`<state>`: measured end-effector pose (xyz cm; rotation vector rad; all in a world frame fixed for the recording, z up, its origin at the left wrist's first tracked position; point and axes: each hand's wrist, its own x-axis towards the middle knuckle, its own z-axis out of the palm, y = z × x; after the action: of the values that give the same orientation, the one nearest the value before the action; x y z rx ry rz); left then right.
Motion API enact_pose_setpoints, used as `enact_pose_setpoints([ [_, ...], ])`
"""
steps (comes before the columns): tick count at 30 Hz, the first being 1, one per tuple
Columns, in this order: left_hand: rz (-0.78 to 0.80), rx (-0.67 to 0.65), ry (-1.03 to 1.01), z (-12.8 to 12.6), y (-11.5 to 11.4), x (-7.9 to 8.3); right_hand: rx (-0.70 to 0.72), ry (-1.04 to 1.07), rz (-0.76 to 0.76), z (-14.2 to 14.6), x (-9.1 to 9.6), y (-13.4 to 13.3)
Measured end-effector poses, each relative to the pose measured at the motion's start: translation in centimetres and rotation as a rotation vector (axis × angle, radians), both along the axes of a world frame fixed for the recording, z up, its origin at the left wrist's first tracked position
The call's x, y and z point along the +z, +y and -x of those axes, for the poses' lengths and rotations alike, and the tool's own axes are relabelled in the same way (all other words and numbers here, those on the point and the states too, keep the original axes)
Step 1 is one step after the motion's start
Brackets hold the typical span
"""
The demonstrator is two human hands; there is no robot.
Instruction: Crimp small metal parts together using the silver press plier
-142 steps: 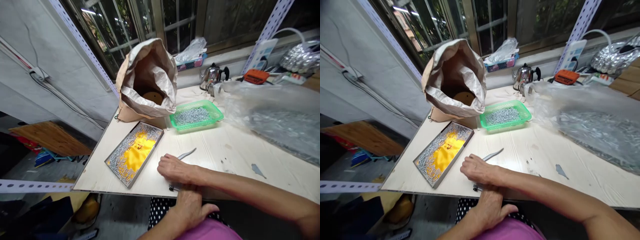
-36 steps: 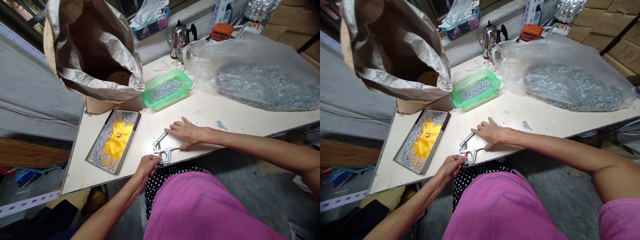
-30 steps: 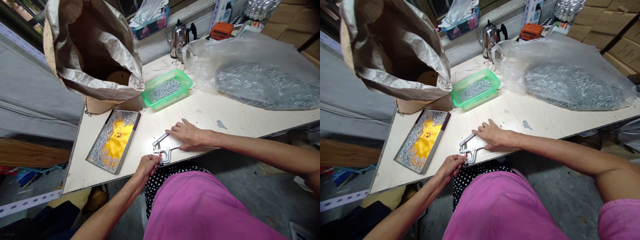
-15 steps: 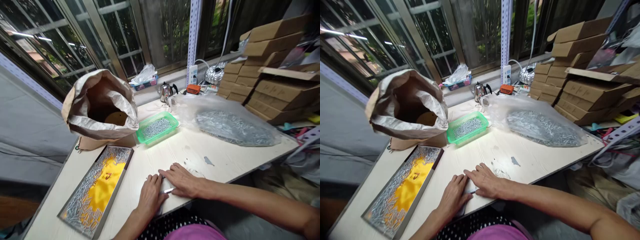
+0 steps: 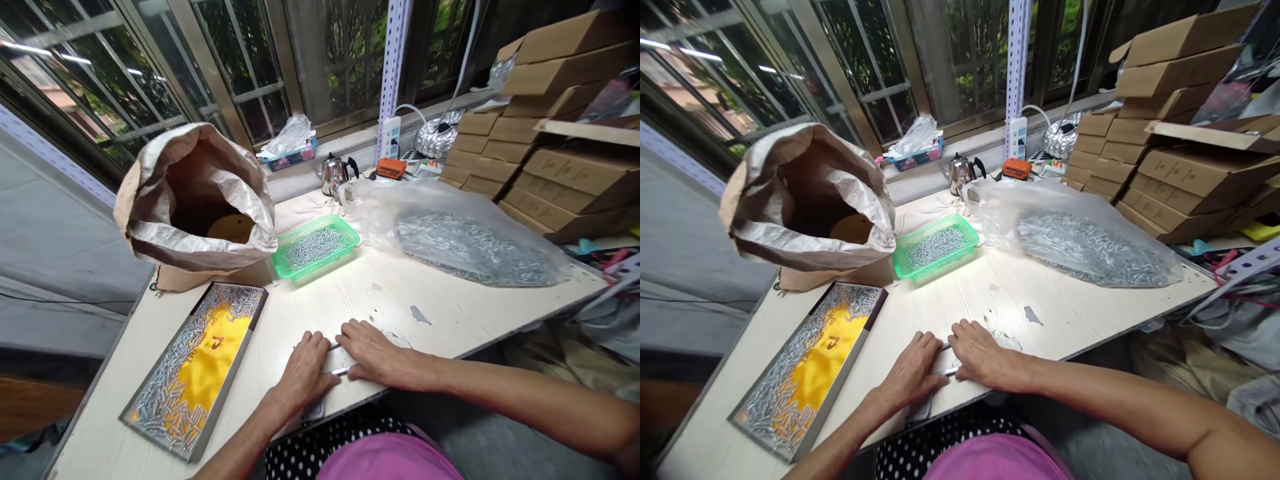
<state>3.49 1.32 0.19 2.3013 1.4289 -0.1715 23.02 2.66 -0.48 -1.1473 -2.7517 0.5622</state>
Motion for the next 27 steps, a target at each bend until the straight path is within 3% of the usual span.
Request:
enact_pose_setpoints([
  [7,-0.025,-0.015,-0.058,0.3,-0.6,-0.9,0.177,-0.098,0.003,1.5,-1.1,0.1],
  [14,-0.108,0.013,0.016,0.4,-1.0,-0.5,0.124,-0.016,-0.044,0.6,-1.0,1.0],
  [17,-0.234,0.071,-0.006,0.3,-2.6,-1.5,0.168,0.058,-0.017,-0.1,-0.9,2.5],
  [20,-0.333,0.059,-0.097,-0.5,-5.3,-2.8,0.113,0.041,-0.033,0.2,-1.5,3.5],
  [24,-0.269,0.003,-0.202,-2.0,-8.1,-3.5,0.074,-0.022,-0.135,1.5,-2.7,4.9],
  [27,-0.191,0.024,-0.243,-2.5,-8.7,-3.4,0.115,-0.049,-0.203,2.6,-2.7,6.9],
])
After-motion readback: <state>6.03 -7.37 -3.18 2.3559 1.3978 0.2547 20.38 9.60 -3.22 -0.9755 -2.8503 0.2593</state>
